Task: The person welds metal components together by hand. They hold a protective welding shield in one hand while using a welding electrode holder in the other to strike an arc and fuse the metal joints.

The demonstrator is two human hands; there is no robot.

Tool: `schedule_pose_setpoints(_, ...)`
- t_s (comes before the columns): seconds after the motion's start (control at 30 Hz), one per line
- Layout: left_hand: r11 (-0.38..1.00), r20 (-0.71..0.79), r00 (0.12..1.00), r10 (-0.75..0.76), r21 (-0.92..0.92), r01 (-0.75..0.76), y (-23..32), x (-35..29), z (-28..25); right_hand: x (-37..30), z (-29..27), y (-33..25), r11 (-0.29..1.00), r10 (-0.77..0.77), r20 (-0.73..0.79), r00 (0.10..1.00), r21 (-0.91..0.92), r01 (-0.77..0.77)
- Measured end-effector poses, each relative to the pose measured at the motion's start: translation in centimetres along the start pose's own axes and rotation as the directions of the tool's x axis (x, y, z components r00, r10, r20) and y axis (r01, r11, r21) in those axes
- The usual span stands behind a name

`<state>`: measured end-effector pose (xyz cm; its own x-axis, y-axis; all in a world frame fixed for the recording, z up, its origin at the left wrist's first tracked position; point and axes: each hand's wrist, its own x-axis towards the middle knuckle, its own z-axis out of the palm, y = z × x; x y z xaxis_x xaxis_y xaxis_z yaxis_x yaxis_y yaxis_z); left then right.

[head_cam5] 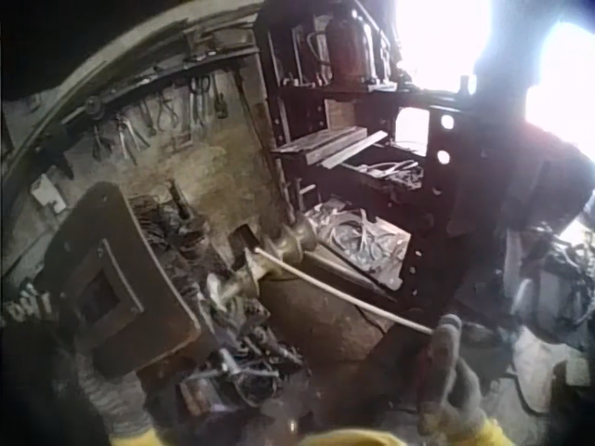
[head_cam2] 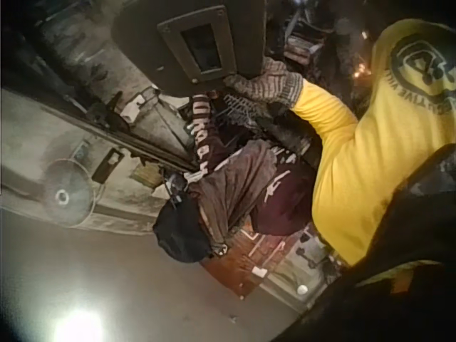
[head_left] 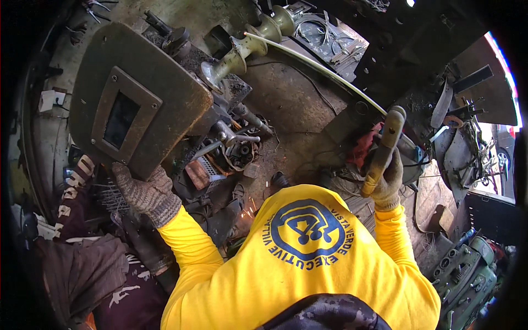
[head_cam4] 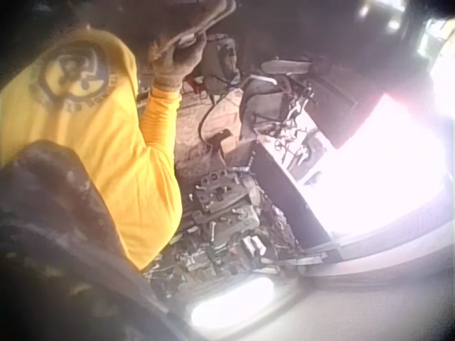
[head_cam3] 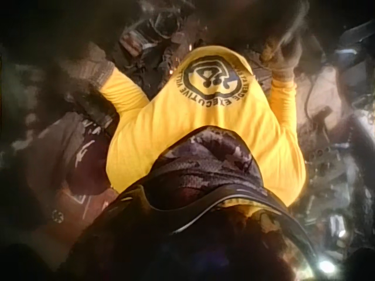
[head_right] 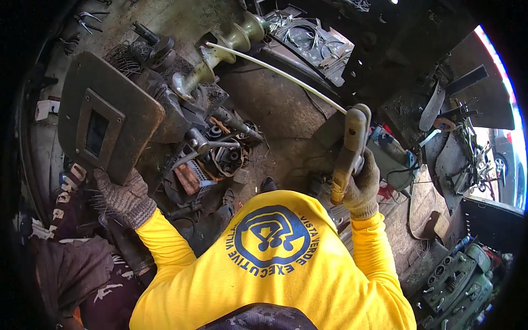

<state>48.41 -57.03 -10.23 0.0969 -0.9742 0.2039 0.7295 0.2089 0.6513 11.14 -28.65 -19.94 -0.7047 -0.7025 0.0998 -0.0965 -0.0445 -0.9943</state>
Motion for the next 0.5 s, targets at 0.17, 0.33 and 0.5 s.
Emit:
schedule_pose_setpoints(0.17, 0.994, -0.068, 0.997, 0.033, 0.102, -0.026, 0.0, -2.2, 0.1, 1.3, -0.1, 0.3, 0.997, 0.014, 0.042, 0.999, -0.070, -0.011)
schedule_pose_setpoints(0.33, 0.959, -0.071, 0.994, 0.083, 0.277, -0.060, -2.1, -4.4, 2.1, 1.9, -0.3, 1.2, 0.998, 0.030, 0.072, 0.997, -0.065, -0.025)
schedule_pose_setpoints(0.5, 0.955, 0.049, 0.998, 0.047, 0.292, -0.059, -3.2, -3.7, 1.7, 2.0, 0.2, 0.5, 0.996, -0.003, 0.095, 0.995, -0.087, 0.011)
